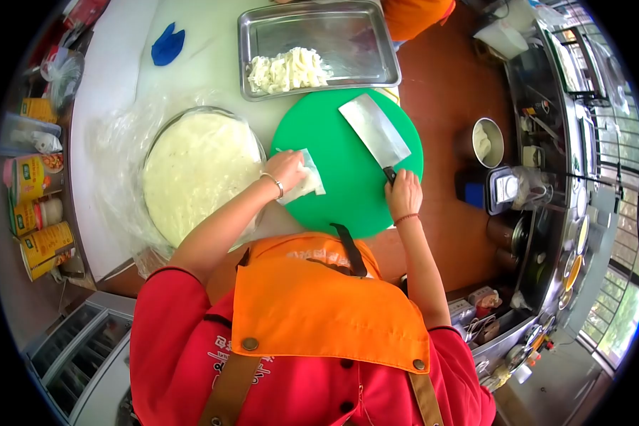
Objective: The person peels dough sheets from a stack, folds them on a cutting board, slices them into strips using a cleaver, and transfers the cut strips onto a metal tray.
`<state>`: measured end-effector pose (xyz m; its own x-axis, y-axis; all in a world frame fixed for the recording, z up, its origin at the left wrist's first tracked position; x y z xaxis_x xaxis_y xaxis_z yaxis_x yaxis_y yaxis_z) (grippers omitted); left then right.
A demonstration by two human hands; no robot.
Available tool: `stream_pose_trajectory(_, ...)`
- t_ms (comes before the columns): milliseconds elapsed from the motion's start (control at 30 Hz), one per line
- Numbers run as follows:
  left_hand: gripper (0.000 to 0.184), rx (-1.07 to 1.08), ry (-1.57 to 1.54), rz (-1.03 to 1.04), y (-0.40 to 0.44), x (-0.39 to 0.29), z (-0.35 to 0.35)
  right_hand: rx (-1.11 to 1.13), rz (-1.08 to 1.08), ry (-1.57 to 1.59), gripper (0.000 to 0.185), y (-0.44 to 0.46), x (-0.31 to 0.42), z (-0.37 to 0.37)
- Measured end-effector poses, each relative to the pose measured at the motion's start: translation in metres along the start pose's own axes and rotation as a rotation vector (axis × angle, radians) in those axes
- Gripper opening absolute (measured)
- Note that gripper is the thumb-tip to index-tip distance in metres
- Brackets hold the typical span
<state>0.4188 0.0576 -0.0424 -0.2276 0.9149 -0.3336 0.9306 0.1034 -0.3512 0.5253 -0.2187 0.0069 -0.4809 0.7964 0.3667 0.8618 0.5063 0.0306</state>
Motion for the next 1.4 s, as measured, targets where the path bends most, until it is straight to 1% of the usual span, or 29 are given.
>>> stream_pose_trajectory(33, 0.035, -0.013, -0.028, -0.015, -0.002, 0.004, 0.000, 0.006, 0.035, 0.024, 0.018, 0.000, 0.000, 0.003)
stream_pose_trajectory(133, 0.032, 0.085, 0.101, 0.019, -0.007, 0.014, 0.003, 0.017, 0.139, 0.108, 0.018, 0.002, -0.006, 0.014)
stream_pose_trajectory(233, 0.032, 0.003, -0.045, 0.155, -0.018, -0.001, -0.014, 0.061, 0.204, 0.219, 0.020, -0.002, 0.000, 0.014)
stream_pose_trajectory(267, 0.032, 0.068, -0.083, 0.179, -0.021, -0.005, -0.011, -0.018, 0.146, 0.254, 0.019, -0.005, 0.005, 0.010)
stream_pose_trajectory(333, 0.031, 0.192, -0.159, 0.219, -0.028, -0.015, -0.018, -0.026, 0.167, 0.381, 0.020, -0.011, 0.018, 0.000)
stream_pose_trajectory(400, 0.030, 0.296, -0.293, 0.184, -0.041, -0.021, -0.032, -0.046, 0.176, 0.500, 0.027, -0.026, 0.026, -0.009)
stream_pose_trajectory(433, 0.029, 0.346, -0.359, 0.167, -0.045, -0.025, -0.034, -0.034, 0.196, 0.530, 0.027, -0.032, 0.027, -0.010)
stream_pose_trajectory(533, 0.027, 0.299, -0.467, 0.320, -0.048, -0.049, -0.049, -0.034, 0.251, 0.623, 0.027, -0.047, 0.030, -0.019)
stream_pose_trajectory(633, 0.027, 0.375, -0.487, 0.439, -0.038, -0.087, -0.058, -0.087, 0.302, 0.685, 0.028, -0.058, 0.024, -0.028)
stream_pose_trajectory(667, 0.027, 0.392, -0.573, 0.488, -0.030, -0.098, -0.053, -0.099, 0.328, 0.684, 0.028, -0.062, 0.021, -0.030)
stream_pose_trajectory(767, 0.031, 0.492, -0.440, 0.601, 0.001, -0.133, -0.039, -0.125, 0.374, 0.684, 0.028, -0.073, 0.008, -0.032)
stream_pose_trajectory(833, 0.037, 0.437, -0.272, 0.561, 0.037, -0.139, -0.019, -0.143, 0.391, 0.693, 0.025, -0.080, -0.002, -0.027)
stream_pose_trajectory(867, 0.046, 0.457, -0.167, 0.501, 0.060, -0.137, 0.001, -0.153, 0.396, 0.701, 0.023, -0.084, -0.008, -0.023)
stream_pose_trajectory(967, 0.053, 0.190, -0.100, 0.447, 0.101, -0.125, 0.017, -0.173, 0.394, 0.766, 0.020, -0.089, -0.011, -0.027)
stream_pose_trajectory(1000, 0.062, 0.112, -0.200, 0.396, 0.105, -0.121, 0.004, -0.177, 0.390, 0.794, 0.021, -0.090, -0.009, -0.031)
stream_pose_trajectory(1100, 0.064, 0.050, -0.082, 0.270, 0.093, -0.108, -0.011, -0.160, 0.269, 0.702, 0.023, -0.090, 0.010, -0.052)
stream_pose_trajectory(1133, 0.059, 0.030, 0.002, 0.246, 0.086, -0.101, -0.010, -0.197, 0.157, 0.616, 0.020, -0.084, 0.029, -0.072)
stream_pose_trajectory(1233, 0.050, 0.132, 0.141, 0.093, 0.059, -0.076, -0.005, -0.122, 0.178, 0.503, 0.011, -0.075, 0.028, -0.063)
stream_pose_trajectory(1333, 0.038, 0.102, 0.243, -0.028, 0.045, -0.062, -0.023, -0.027, 0.096, 0.356, 0.011, -0.064, 0.044, -0.054)
stream_pose_trajectory(1400, 0.034, -0.415, 0.141, 0.174, 0.027, -0.090, -0.082, 0.053, 0.067, 0.279, 0.008, -0.060, 0.049, -0.045)
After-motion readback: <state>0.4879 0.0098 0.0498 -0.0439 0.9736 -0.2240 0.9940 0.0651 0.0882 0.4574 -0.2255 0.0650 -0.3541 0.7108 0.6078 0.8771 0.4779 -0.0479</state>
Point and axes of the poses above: each hand's wrist, its own y-axis towards the middle knuckle, its own z-axis out of the palm, x = y × z, the point moved 10 cm from there along y, towards the middle knuckle, and after that the axes turned 14 degrees about y, right-handed, at the moved point
